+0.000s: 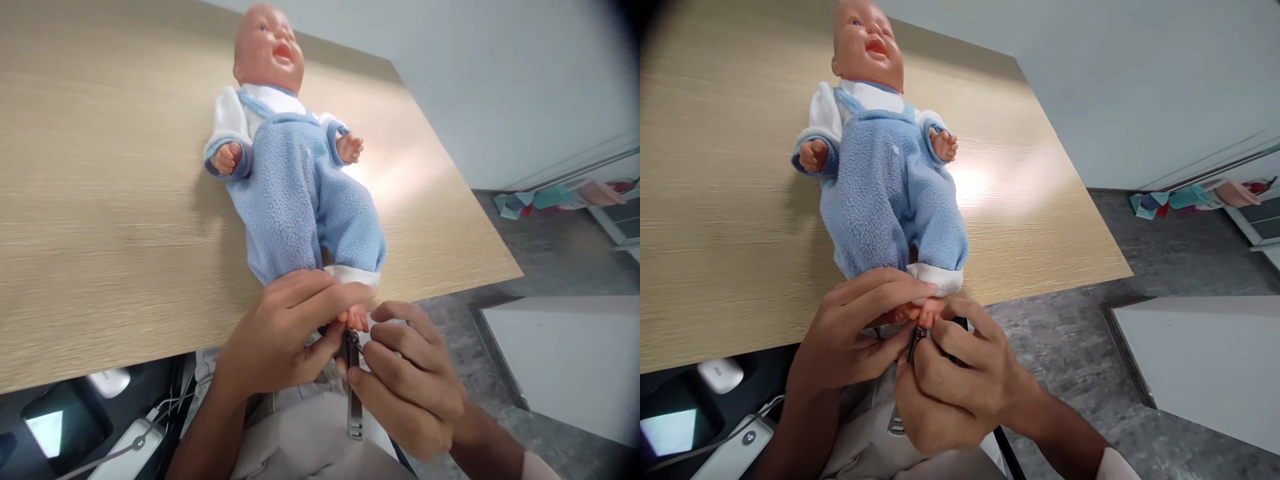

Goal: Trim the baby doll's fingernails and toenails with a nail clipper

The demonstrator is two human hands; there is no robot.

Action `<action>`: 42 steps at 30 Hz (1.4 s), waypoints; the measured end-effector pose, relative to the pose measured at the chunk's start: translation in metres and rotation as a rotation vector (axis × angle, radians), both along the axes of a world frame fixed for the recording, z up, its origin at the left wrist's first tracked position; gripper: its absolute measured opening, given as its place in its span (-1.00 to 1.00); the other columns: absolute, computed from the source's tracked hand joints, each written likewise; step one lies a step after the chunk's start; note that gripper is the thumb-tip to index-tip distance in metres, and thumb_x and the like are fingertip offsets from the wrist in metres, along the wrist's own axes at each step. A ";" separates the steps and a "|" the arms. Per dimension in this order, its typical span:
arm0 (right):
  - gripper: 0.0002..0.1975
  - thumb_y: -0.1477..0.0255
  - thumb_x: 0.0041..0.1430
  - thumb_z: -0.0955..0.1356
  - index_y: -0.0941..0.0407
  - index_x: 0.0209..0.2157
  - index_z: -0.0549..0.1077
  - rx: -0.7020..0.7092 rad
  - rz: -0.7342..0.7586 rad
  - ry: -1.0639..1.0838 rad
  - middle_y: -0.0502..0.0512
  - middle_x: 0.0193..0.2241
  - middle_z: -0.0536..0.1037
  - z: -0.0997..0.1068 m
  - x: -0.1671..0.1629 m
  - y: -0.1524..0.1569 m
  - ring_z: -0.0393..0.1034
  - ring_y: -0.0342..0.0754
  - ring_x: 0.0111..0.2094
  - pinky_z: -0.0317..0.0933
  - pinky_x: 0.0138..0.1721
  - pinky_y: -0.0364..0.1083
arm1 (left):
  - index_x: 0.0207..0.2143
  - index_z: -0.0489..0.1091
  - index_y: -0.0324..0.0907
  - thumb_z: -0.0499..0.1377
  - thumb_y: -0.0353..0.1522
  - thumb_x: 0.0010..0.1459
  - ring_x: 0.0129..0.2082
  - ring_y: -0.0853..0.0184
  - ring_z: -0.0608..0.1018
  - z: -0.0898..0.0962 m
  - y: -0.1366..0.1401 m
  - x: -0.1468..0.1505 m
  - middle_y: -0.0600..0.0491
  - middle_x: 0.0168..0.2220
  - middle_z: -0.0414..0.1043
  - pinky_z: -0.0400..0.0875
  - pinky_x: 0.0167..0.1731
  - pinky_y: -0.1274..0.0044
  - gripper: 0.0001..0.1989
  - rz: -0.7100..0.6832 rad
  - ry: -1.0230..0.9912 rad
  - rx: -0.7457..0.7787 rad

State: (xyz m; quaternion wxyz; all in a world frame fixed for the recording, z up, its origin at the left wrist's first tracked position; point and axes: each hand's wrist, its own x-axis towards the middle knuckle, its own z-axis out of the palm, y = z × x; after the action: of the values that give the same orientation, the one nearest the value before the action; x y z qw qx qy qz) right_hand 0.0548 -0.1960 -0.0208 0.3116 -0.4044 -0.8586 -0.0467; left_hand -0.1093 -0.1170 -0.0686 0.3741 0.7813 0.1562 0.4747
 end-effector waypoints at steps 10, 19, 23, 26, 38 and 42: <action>-0.79 0.68 0.22 0.30 0.11 -0.38 0.48 0.063 0.075 -0.104 -0.05 -0.51 0.43 0.008 -0.003 0.011 0.34 -0.08 -0.43 0.17 -0.39 0.03 | 0.03 0.39 -0.16 0.13 -0.56 0.25 -0.19 0.29 0.63 0.000 0.001 0.000 0.03 -0.19 0.61 0.56 -0.16 0.46 -0.67 -0.005 -0.012 -0.014; -0.80 0.70 0.13 0.36 0.12 -0.32 0.36 -0.144 0.022 0.452 -0.05 -0.44 0.29 -0.004 0.002 0.010 0.29 -0.12 -0.43 0.25 -0.37 0.01 | 0.04 0.39 -0.15 0.15 -0.57 0.23 -0.19 0.32 0.65 -0.002 -0.002 0.000 0.02 -0.17 0.62 0.57 -0.17 0.49 -0.65 0.042 -0.013 -0.015; -0.57 0.75 0.04 0.38 0.16 -0.05 0.37 -0.219 -0.036 0.898 -0.01 -0.40 0.35 -0.006 0.007 0.014 0.30 -0.09 -0.43 0.30 -0.39 0.01 | 0.04 0.40 -0.19 0.13 -0.57 0.22 -0.21 0.34 0.64 -0.002 -0.003 0.000 0.00 -0.15 0.62 0.56 -0.18 0.51 -0.65 0.075 0.000 0.002; -0.62 0.71 0.06 0.41 0.14 -0.09 0.39 -0.370 -0.118 0.904 0.02 -0.39 0.39 -0.002 0.010 0.014 0.35 -0.05 -0.40 0.32 -0.37 0.01 | 0.04 0.41 -0.20 0.14 -0.57 0.22 -0.20 0.34 0.64 -0.002 -0.004 0.000 -0.01 -0.12 0.63 0.55 -0.17 0.53 -0.65 0.075 0.002 -0.007; -0.80 0.33 0.21 0.51 0.08 -0.18 0.52 -0.691 -0.167 0.916 0.03 -0.36 0.42 0.007 0.016 0.016 0.25 -0.13 -0.41 0.24 -0.44 -0.14 | 0.08 0.39 -0.20 0.17 -0.61 0.18 -0.10 0.35 0.65 -0.002 -0.004 -0.001 0.02 -0.07 0.62 0.53 -0.01 0.54 -0.58 0.042 -0.009 -0.063; -0.77 0.25 0.26 0.47 0.08 -0.16 0.52 -0.705 -0.200 0.888 0.07 -0.34 0.48 0.010 0.012 0.015 0.36 -0.09 -0.39 0.26 -0.44 -0.12 | 0.05 0.40 -0.21 0.18 -0.62 0.17 -0.12 0.35 0.64 -0.002 -0.004 -0.001 0.03 -0.10 0.62 0.53 -0.04 0.54 -0.60 0.039 -0.026 -0.065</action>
State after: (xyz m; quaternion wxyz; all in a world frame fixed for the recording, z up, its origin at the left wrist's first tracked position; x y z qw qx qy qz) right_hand 0.0671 -0.1808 -0.0112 0.4828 -0.5438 -0.5666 0.3875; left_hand -0.1103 -0.1205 -0.0704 0.3918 0.7595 0.1817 0.4865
